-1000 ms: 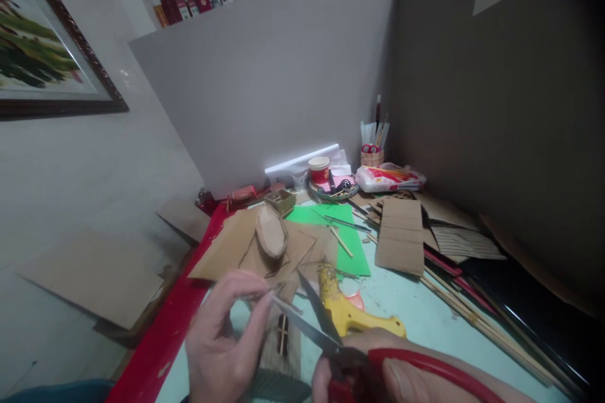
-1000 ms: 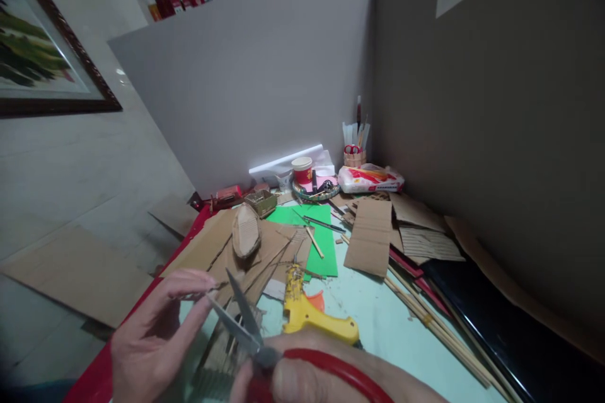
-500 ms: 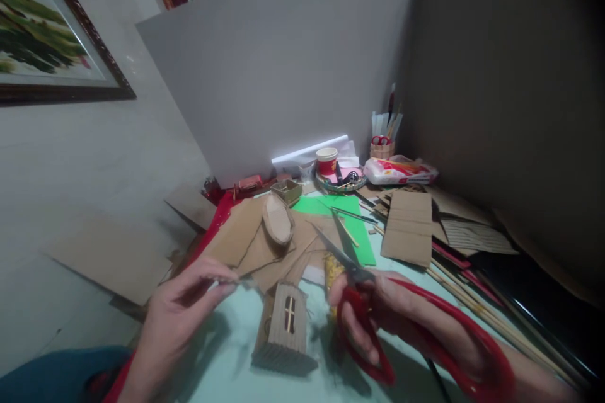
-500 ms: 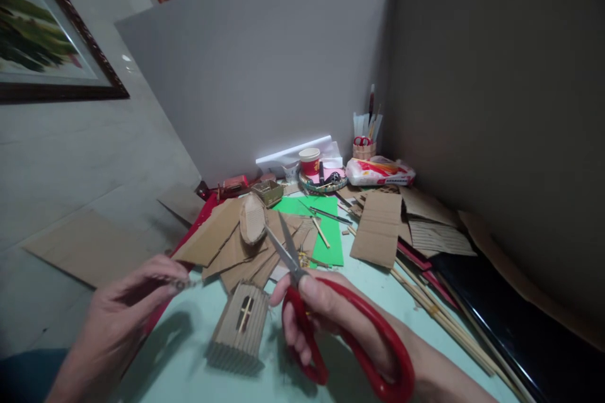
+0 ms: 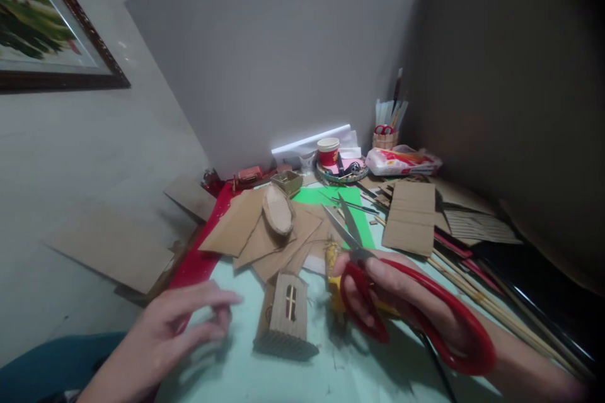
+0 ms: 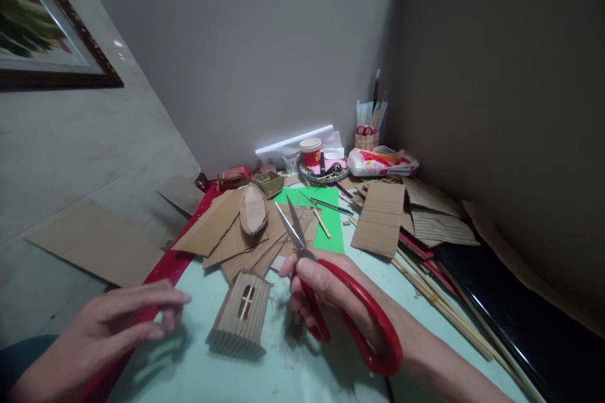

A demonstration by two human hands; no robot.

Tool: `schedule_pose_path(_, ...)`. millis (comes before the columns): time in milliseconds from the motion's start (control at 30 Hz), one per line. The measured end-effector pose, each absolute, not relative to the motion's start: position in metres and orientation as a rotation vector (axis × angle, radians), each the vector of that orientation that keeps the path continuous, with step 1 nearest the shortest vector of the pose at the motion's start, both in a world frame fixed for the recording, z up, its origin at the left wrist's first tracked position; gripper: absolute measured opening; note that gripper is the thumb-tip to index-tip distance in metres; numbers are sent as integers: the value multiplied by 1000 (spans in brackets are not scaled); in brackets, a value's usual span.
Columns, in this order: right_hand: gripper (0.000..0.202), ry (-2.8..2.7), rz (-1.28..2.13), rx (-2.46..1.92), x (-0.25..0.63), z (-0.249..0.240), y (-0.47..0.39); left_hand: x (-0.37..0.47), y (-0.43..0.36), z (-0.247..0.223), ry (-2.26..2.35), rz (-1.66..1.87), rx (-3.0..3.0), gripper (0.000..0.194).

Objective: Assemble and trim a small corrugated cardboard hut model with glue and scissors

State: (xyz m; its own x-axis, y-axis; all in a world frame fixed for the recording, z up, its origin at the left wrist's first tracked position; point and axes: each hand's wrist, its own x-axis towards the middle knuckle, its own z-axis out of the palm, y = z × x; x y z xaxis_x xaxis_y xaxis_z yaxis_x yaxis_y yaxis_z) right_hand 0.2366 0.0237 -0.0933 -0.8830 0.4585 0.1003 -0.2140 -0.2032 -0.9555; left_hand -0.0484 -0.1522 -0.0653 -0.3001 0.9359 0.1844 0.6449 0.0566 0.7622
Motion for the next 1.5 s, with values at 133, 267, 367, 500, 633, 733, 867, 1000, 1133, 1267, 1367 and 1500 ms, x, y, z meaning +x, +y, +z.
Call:
schedule_pose_path(133,50,-1865,1883,-523,237,-86,29,-31,-134,-60,1976,682,1449,121)
schedule_pose_path(267,46,-2057,1688,-680,237,-82,30,-8,-119,-70,1873,563,1433,128)
schedule_pose_path(367,44,-2142,1538,-697,236,-83,28,-8,-111,-82,1858,638,1483,121)
schedule_pose_path(500,40,-2165,1474,-704,235,-83,23,-19,-115,-87,1832,771,1371,122)
schedule_pose_path(633,38,-2244,1310,-783,237,-83,19,-12,-126,-80,1688,1073,1149,117)
schedule_pose_path(733,36,-2277,1308,-757,238,-85,18,-2,-125,-77,1674,1254,1035,104)
schedule_pose_path(867,39,-2353,1362,-681,236,-85,18,2,-112,-83,1571,1372,897,64)
schedule_pose_path(1000,32,-2476,1348,-652,231,-81,16,5,-101,-91,1546,1411,809,39)
schedule_pose_path(1133,30,-2574,1192,-707,227,-77,13,13,-106,-88,1465,1406,850,39)
schedule_pose_path(1267,30,-2657,1119,-779,224,-74,9,16,-112,-79,1412,1326,857,51)
schedule_pose_path(1367,28,-2678,1102,-789,224,-73,7,16,-114,-74,1357,1302,871,50)
schedule_pose_path(1500,27,-2669,1124,-759,226,-73,9,17,-115,-74,1260,1320,910,38)
